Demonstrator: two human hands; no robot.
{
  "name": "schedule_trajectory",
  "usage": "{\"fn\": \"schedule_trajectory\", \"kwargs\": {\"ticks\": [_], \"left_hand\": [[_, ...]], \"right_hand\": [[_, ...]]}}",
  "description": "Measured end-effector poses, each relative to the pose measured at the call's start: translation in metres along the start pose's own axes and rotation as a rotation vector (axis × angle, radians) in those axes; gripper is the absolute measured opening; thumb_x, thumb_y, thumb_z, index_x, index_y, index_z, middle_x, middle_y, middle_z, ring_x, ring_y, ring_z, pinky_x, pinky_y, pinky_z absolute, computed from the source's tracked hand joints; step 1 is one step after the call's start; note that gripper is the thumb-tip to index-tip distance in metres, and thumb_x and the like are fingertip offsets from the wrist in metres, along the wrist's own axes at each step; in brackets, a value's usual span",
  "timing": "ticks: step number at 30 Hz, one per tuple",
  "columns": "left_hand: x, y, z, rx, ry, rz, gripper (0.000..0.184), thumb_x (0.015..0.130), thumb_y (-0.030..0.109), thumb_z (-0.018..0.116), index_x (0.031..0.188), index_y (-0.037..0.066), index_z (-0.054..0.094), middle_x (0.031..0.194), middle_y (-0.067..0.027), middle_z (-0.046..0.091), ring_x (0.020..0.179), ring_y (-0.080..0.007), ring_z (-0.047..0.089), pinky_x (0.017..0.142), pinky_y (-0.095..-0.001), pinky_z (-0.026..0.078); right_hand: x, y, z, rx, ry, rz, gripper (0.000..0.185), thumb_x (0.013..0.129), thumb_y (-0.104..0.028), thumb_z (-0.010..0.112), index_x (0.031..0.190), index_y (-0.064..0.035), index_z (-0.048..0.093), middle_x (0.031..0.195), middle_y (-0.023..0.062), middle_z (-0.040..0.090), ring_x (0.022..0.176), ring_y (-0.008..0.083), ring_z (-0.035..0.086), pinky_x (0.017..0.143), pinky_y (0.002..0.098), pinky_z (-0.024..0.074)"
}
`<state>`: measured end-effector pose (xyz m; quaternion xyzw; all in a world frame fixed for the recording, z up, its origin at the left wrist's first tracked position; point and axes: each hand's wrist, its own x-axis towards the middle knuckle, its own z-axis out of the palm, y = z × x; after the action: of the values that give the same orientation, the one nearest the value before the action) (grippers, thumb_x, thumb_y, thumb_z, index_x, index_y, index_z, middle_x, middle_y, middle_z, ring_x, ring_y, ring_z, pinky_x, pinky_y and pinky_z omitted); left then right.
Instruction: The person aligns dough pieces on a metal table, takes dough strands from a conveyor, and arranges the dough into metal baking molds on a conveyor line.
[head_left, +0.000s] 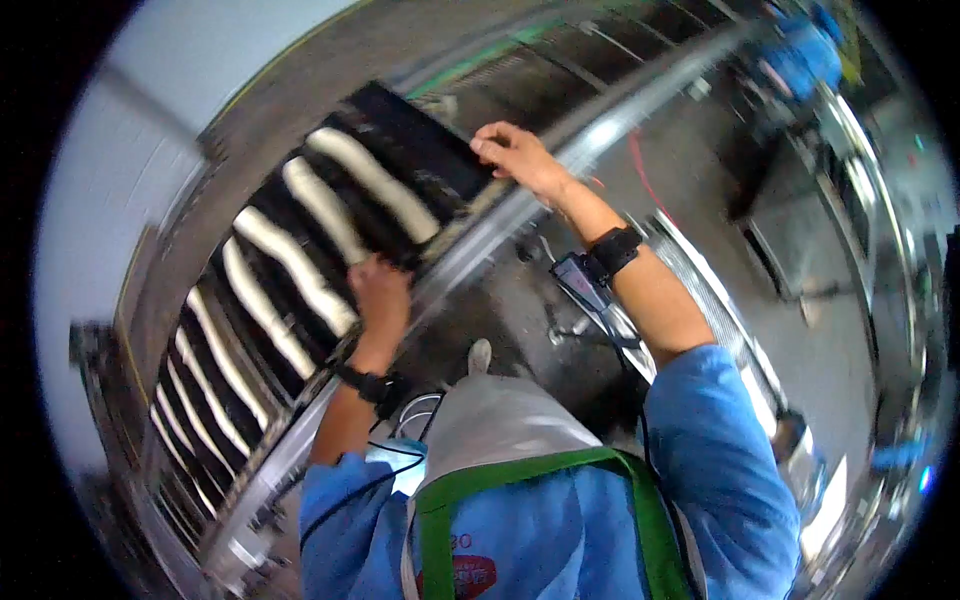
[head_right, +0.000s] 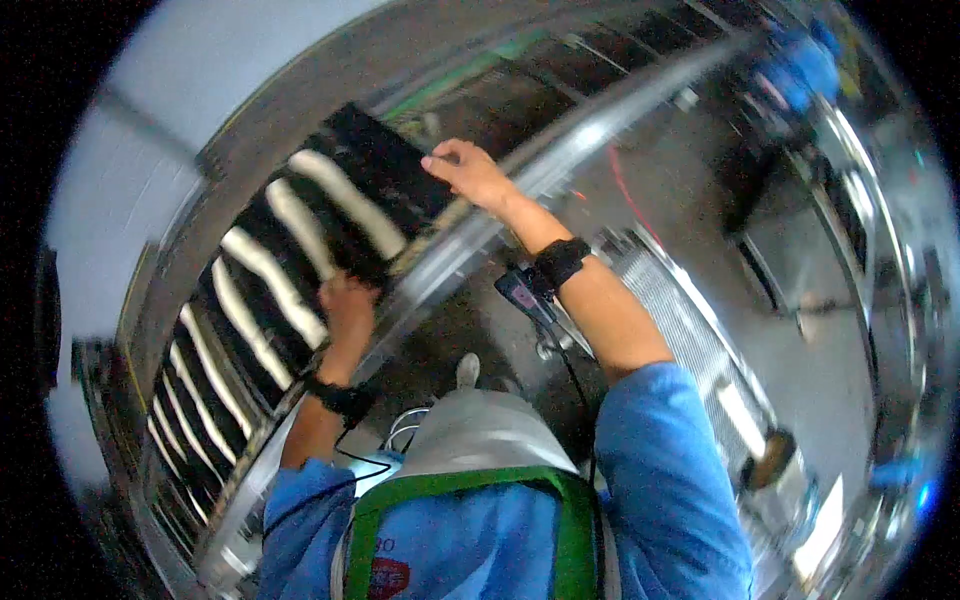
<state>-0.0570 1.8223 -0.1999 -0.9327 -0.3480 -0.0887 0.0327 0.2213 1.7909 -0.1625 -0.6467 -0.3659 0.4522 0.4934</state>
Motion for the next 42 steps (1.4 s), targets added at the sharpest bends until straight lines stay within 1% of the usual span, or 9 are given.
{"fn": "schedule_trajectory", "kwargs": {"ticks": [9,16,19,21,24,25,29,32,42], "left_hand": [[0.085,-0.031,0.097,0.159,-0.473,0.098,0.025,0.081,0.023,0.046,0.077,0.003,0.061,0.087,-0.0079,0.059,0.097,-0.0249,0.049,0.078,-0.0371,0.04],[0.088,-0.022,0.036,0.076,-0.308,0.33,0.038,0.083,0.035,0.044,0.078,0.0,0.059,0.078,-0.0203,0.058,0.073,-0.0373,0.053,0.068,-0.0448,0.041],[0.089,0.007,0.006,0.25,-0.366,0.136,0.044,0.084,0.041,0.038,0.094,0.003,0.058,0.096,-0.0171,0.056,0.087,-0.0352,0.05,0.073,-0.0438,0.039],[0.101,-0.002,0.019,0.223,-0.339,0.172,0.045,0.084,0.042,0.037,0.096,0.004,0.057,0.099,-0.0155,0.055,0.09,-0.0345,0.049,0.075,-0.0445,0.038],[0.106,0.011,0.007,0.295,-0.477,0.023,0.044,0.083,0.042,0.038,0.102,0.007,0.055,0.101,-0.0138,0.055,0.093,-0.034,0.05,0.075,-0.0464,0.039],[0.088,0.024,-0.015,0.143,-0.348,0.162,0.042,0.083,0.041,0.041,0.1,0.007,0.056,0.099,-0.0144,0.056,0.091,-0.0346,0.051,0.072,-0.0471,0.04],[0.083,0.015,-0.007,0.163,-0.285,0.241,0.04,0.082,0.037,0.043,0.092,0.002,0.058,0.096,-0.018,0.056,0.087,-0.0341,0.051,0.075,-0.0421,0.04],[0.072,0.007,-0.005,0.106,-0.307,0.309,0.04,0.082,0.037,0.04,0.083,0.002,0.061,0.081,-0.017,0.059,0.077,-0.0328,0.056,0.068,-0.0444,0.042],[0.021,-0.036,-0.083,-0.243,-0.387,0.162,0.035,0.082,0.035,0.047,0.107,0.012,0.053,0.117,-0.0081,0.044,0.115,-0.0281,0.031,0.09,-0.0489,0.023]], "right_hand": [[-0.317,0.21,-0.158,-0.765,0.719,0.496,0.043,0.069,-0.02,0.062,0.106,-0.0074,0.046,0.11,0.0165,0.044,0.099,0.0338,0.045,0.083,0.0395,0.0388],[-0.678,0.202,-0.034,-0.8,1.326,1.616,0.057,0.068,-0.025,0.06,0.118,-0.0109,0.037,0.122,0.0147,0.035,0.112,0.0312,0.036,0.085,0.0458,0.036],[-0.776,0.188,0.031,-0.467,1.352,1.682,0.054,0.069,-0.027,0.06,0.115,-0.0093,0.038,0.114,0.0173,0.041,0.101,0.038,0.044,0.081,0.0453,0.0399],[-0.802,0.18,0.072,-0.837,1.163,1.727,0.045,0.067,-0.028,0.061,0.106,-0.0077,0.049,0.111,0.0172,0.046,0.097,0.0315,0.049,0.077,0.0432,0.0423],[-0.861,0.233,0.094,-0.331,1.25,1.915,0.036,0.07,-0.027,0.054,0.1,-0.0074,0.056,0.096,0.0154,0.057,0.096,0.0287,0.052,0.078,0.0421,0.0416],[-0.87,0.248,0.102,-0.555,1.251,1.873,0.035,0.07,-0.027,0.053,0.097,-0.0047,0.057,0.089,0.0146,0.059,0.088,0.0299,0.056,0.069,0.0409,0.0458],[-0.836,0.19,0.087,0.247,1.451,0.709,0.04,0.075,-0.026,0.054,0.1,0.0045,0.051,0.082,0.0073,0.053,0.067,0.0134,0.05,0.056,0.0246,0.0394],[-0.752,0.133,0.042,0.451,1.48,0.306,0.043,0.079,-0.021,0.05,0.113,0.0015,0.04,0.09,0.0094,0.053,0.07,0.0158,0.052,0.061,0.0266,0.044],[-0.479,-0.063,-0.046,0.286,0.855,-0.073,0.043,0.081,-0.033,0.043,0.104,0.0031,0.042,0.073,0.0109,0.051,0.055,0.0165,0.051,0.048,0.025,0.0425]]}}
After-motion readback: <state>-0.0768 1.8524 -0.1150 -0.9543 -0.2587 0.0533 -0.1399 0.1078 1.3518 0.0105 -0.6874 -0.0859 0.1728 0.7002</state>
